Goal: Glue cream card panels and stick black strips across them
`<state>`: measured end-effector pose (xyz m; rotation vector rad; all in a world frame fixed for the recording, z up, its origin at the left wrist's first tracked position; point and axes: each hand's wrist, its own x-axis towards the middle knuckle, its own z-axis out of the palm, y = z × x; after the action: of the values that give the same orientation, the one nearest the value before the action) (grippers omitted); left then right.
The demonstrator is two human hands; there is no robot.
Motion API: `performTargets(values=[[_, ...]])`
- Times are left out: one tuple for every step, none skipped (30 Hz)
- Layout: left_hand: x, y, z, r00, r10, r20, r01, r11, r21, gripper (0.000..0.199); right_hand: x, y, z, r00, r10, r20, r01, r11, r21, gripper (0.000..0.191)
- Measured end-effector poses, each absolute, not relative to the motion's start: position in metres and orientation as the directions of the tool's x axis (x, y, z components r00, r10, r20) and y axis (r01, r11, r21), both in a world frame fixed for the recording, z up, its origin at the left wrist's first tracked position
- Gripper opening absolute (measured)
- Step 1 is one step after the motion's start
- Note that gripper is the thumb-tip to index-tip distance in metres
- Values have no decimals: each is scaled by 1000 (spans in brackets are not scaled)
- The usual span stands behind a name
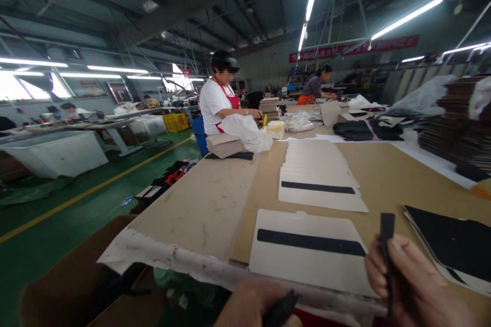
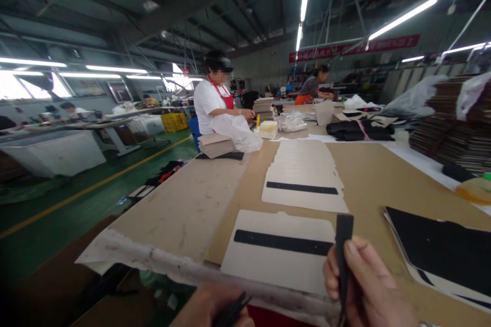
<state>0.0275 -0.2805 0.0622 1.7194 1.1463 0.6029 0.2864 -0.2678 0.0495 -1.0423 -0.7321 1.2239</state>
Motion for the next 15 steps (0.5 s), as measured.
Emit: performTargets(values=[[20,-280,69,434,899,-55,525,-203,827,14,296,-266,55,246,965,-93,-350,-1,-937,37],[13,-279,75,428,904,-7,614,-285,736,7,305,-264,61,268,956,-115,-303,-30,-953,37],[7,-276,80,431,902,18,688,-342,641,8,311,-262,66,272,951,-146,-239,-81,-968,38],[1,-272,84,432,901,31,746,-377,550,18,316,-258,71,255,950,-180,-154,-144,-978,40],[-4,-266,86,434,901,27,792,-396,464,28,319,-253,77,227,951,-208,-53,-201,-978,44],[-7,-258,86,432,902,20,829,-406,384,35,320,-247,82,185,957,-225,52,-239,-970,47],[-8,-250,84,427,904,20,856,-411,315,41,319,-240,88,127,965,-230,150,-248,-957,49],[-9,-241,81,423,906,28,872,-415,260,44,316,-232,94,58,973,-222,233,-230,-945,49],[-8,-231,77,429,902,45,876,-428,222,46,311,-222,99,-12,978,-206,292,-194,-936,49],[-5,-222,72,444,894,66,872,-448,198,48,305,-212,103,-76,978,-192,333,-157,-930,48],[-3,-213,66,465,881,83,862,-472,184,48,297,-202,105,-135,973,-189,362,-129,-923,46],[0,-205,61,487,869,94,851,-496,172,46,290,-191,106,-184,964,-190,386,-107,-916,44],[3,-198,55,505,857,98,842,-514,160,44,282,-181,105,-222,956,-193,409,-89,-908,41],[5,-192,50,515,851,98,838,-524,149,41,274,-171,102,-251,948,-196,431,-72,-900,38],[7,-187,45,514,852,97,840,-523,141,37,266,-161,98,-277,940,-198,449,-55,-892,33]])
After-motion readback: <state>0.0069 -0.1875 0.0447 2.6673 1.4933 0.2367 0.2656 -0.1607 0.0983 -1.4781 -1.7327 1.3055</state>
